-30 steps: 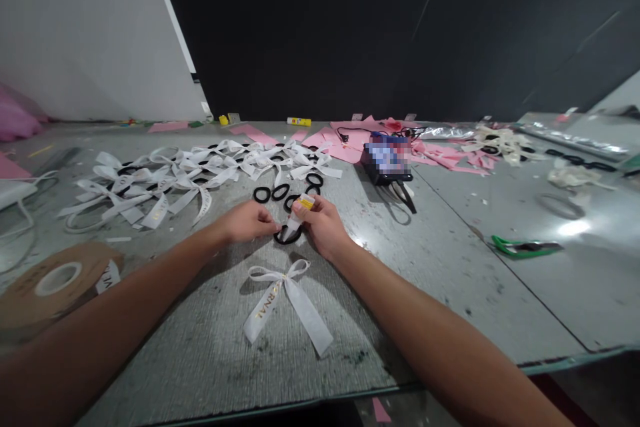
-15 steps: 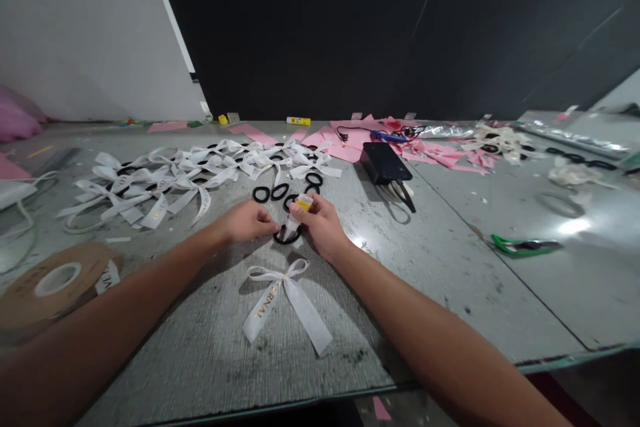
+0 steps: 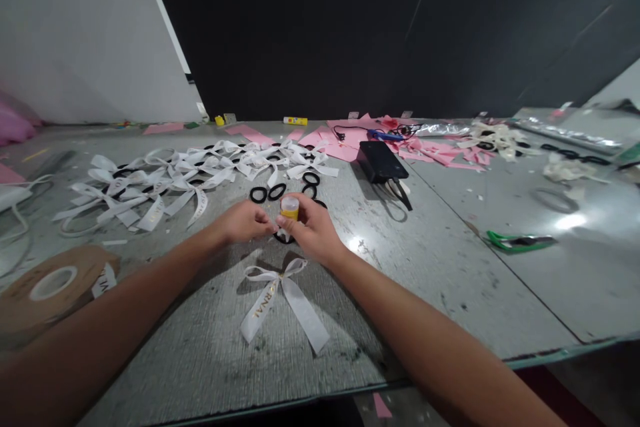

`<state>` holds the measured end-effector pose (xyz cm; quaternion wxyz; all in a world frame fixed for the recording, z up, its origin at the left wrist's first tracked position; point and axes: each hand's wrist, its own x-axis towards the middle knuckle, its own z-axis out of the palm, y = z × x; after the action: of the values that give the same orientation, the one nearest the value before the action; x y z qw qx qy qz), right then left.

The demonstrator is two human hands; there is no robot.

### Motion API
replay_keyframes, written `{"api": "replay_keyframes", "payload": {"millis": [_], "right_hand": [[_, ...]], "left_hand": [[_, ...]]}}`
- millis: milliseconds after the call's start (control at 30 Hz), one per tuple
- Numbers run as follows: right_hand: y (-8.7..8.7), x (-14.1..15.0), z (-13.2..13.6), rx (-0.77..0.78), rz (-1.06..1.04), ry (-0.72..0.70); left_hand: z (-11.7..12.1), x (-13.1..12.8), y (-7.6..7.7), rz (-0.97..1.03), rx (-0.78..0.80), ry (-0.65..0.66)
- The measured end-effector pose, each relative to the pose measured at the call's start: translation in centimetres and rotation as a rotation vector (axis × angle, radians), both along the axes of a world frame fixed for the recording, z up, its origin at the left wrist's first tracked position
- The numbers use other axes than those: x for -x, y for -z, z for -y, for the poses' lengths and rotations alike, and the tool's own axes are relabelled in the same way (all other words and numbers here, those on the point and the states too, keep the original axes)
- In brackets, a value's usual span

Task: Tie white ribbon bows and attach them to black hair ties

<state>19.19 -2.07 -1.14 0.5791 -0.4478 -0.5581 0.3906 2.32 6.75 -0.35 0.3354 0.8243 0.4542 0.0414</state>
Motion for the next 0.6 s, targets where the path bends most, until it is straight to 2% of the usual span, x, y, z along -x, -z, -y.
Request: {"api": "replay_keyframes", "payload": {"millis": [200, 367, 500, 600], "right_hand": [[-0.1, -0.1, 0.5, -0.046, 0.12, 0.016], [0.0, -0.8, -0.2, -0.075, -0.015, 0.09], [0.5, -2.9, -1.9, -0.091, -0.218, 0.263], [1.1, -5.2, -3.1, -0.031, -0.304, 0.438]], "left_hand": [[0.0, -0.1, 0.1, 0.003, -0.006, -0.017], [-0.2, 0.0, 0.3, 0.028, 0.043, -0.003], [-0.4, 0.1, 0.2, 0.059, 0.124, -0.02], [-0.4, 0.1, 0.1, 0.075, 0.146, -0.027]]}}
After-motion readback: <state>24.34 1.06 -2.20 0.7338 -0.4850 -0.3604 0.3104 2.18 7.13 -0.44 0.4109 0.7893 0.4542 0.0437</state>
